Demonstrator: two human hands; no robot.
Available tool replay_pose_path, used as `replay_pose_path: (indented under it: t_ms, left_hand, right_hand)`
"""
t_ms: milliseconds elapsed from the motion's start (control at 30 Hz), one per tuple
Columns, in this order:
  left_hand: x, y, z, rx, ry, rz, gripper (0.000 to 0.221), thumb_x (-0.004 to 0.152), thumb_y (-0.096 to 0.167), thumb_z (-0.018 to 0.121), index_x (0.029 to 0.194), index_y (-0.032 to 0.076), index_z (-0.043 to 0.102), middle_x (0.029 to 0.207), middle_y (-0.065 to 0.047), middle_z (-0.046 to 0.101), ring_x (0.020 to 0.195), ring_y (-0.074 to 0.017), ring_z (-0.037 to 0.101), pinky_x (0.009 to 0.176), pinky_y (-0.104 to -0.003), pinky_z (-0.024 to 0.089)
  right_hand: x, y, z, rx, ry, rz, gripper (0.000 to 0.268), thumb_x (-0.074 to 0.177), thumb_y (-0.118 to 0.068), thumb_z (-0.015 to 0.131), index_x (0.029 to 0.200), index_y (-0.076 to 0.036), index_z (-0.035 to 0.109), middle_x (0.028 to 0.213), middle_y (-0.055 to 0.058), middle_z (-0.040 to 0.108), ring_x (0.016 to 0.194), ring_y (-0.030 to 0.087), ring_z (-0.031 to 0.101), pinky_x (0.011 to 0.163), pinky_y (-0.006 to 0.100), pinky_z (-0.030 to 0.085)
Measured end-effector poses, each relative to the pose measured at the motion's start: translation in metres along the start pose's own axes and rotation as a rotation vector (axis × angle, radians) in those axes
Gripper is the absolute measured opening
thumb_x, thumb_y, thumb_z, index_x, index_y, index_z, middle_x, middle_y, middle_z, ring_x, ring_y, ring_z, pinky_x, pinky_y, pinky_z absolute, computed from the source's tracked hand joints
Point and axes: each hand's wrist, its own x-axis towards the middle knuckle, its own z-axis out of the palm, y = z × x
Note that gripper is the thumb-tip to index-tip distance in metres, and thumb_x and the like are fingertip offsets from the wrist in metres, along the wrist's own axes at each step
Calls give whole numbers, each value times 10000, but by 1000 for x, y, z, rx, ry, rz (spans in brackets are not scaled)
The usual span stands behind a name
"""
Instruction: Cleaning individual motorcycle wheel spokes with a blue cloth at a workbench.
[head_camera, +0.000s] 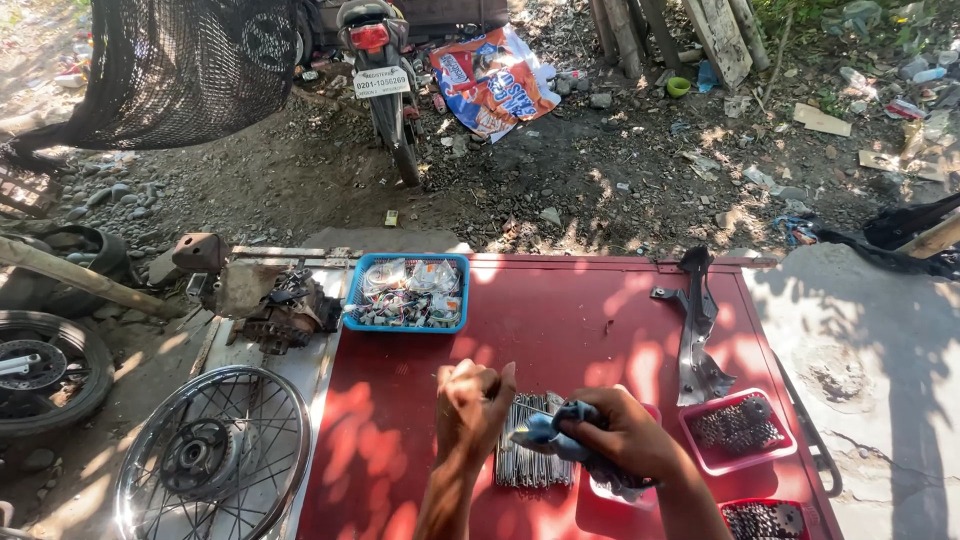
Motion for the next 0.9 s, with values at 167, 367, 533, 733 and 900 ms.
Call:
replay_pose_path:
  t_ms: [167, 367, 533, 733, 900]
  left_hand:
    - [-4, 1, 17, -4, -137, 27, 505, 1001, 500, 521, 682, 123, 628, 648, -8, 603, 579, -164, 472, 592, -348, 394]
    - [-12, 28, 13, -385, -425, -223, 422, 1009, 401, 545, 892, 41, 731, 700, -52, 631, 561, -140, 497, 520, -326, 398]
    - [-8, 5, 26, -280, -534, -394, 676, 965, 652, 313, 944, 248, 855, 501, 49, 573, 361, -77, 289, 386, -288, 199]
    - [15, -2, 4, 145, -234, -270, 558, 984, 403, 618, 550, 52, 629, 563, -81, 542, 505, -191, 456, 481, -424, 433]
    - [-3, -7, 20, 452, -176, 110, 475, 1042, 354, 627, 620, 136, 654, 608, -16, 581, 517, -167, 455, 597, -372, 456]
  right_hand:
    - [19, 60, -20, 41, 378, -201, 248, 959, -164, 652, 931, 62, 750, 734, 91, 707, 589, 144, 600, 538, 258, 483]
    - [42, 144, -58, 171, 496, -181, 408, 1094, -317, 486, 931, 9, 669, 842, 118, 680, 760, 201, 600, 729, 307, 463]
    - [28, 94, -11, 432, 144, -347, 413, 1091, -354, 464, 867, -28, 584, 823, 110, 613, 738, 194, 520, 695, 329, 429]
    - [19, 37, 13, -58, 182, 153, 402, 1013, -311, 566, 804, 19, 664, 711, 60, 620, 628, 151, 526, 586, 323, 472]
    - [28, 56, 16, -895, 493, 130, 567, 1042, -455, 397, 679, -86, 629, 584, 125, 630, 460, 282, 545, 533, 440, 435]
